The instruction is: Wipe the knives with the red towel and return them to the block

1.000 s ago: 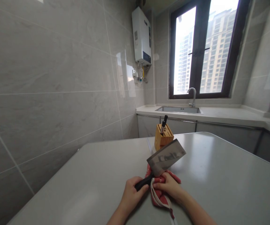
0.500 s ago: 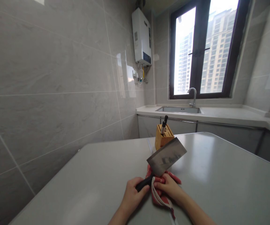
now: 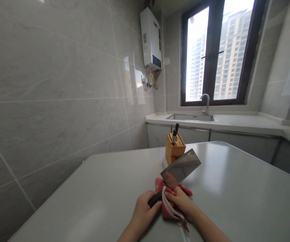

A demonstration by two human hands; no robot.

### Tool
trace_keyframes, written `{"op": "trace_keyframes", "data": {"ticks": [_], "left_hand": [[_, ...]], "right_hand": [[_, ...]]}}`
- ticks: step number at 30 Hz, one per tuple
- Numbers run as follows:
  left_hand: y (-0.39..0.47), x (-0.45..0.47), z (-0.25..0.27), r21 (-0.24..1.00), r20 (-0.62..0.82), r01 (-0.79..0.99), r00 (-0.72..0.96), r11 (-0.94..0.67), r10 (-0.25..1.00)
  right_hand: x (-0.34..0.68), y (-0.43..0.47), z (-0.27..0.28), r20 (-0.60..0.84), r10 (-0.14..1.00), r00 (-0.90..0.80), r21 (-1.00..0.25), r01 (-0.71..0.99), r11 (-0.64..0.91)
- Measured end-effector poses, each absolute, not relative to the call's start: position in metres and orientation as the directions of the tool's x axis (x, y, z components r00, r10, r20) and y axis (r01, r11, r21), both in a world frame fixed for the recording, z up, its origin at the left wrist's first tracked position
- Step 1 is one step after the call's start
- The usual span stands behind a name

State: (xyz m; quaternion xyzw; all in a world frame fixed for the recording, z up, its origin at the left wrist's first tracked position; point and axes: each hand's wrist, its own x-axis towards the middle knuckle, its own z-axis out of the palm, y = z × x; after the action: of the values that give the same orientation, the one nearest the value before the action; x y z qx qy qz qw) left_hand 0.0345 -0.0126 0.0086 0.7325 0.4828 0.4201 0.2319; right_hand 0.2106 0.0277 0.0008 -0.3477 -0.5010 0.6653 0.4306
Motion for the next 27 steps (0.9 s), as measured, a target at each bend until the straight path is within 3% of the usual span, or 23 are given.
{"op": "trace_keyframes", "data": {"ticks": [8, 18, 27], "left_hand": [[-0.0124, 0.0359, 0.0097, 0.716, 0.367, 0.550, 0.226, -0.429, 0.902], [-0.0176, 0.0398, 0.0149, 0.705, 0.386, 0.487, 0.347, -0.516, 0.855], [-0.0200, 0.0406, 0.0089, 0.714, 0.386, 0.473, 0.350, -0.516, 0.854]], "right_hand": [[0.2120, 0.0306, -0.0029, -0.026, 0.946, -0.323, -0.983, -0.164, -0.083], [0.2124, 0.0315, 0.0028, -0.030, 0.968, -0.248, -0.967, -0.239, -0.092], [0.2130, 0.0337, -0.0004, -0.015, 0.979, -0.205, -0.972, -0.226, -0.063]]}}
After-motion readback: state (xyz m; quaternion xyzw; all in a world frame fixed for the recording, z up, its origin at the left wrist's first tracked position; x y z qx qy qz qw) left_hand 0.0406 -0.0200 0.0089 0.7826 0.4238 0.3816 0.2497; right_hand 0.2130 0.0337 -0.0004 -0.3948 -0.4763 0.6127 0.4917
